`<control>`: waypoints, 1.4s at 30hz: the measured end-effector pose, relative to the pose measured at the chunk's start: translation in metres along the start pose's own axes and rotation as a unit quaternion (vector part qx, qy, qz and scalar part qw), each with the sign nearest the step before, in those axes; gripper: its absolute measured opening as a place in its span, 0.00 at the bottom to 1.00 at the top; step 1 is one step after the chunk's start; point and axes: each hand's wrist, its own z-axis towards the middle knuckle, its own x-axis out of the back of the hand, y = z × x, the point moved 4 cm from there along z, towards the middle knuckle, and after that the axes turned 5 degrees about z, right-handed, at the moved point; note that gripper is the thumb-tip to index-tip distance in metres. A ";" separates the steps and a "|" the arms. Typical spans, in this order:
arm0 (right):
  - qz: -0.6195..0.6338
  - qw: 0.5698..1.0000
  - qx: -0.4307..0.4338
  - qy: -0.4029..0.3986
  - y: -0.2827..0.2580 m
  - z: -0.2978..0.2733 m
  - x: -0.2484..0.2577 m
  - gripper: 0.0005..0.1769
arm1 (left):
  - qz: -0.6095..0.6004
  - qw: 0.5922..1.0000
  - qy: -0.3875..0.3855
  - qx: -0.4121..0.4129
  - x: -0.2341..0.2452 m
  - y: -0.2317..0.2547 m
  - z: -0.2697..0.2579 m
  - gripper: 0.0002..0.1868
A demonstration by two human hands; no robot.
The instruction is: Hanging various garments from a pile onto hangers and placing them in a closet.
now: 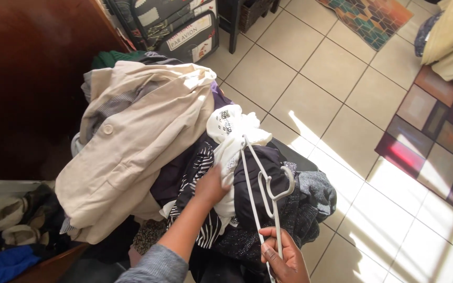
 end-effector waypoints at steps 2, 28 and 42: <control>-0.005 1.000 0.008 0.012 -0.001 -0.004 0.006 0.23 | -0.026 0.975 -0.093 0.198 -0.035 -0.028 -0.017 0.25; -0.006 0.974 0.059 -0.221 -0.129 -0.042 -0.049 0.29 | -0.791 0.563 0.211 -0.114 0.135 0.070 -0.282 0.24; -0.034 0.810 -0.067 -0.582 -0.064 -0.105 -0.049 0.21 | -0.614 0.635 0.336 0.326 0.020 0.108 -0.394 0.31</control>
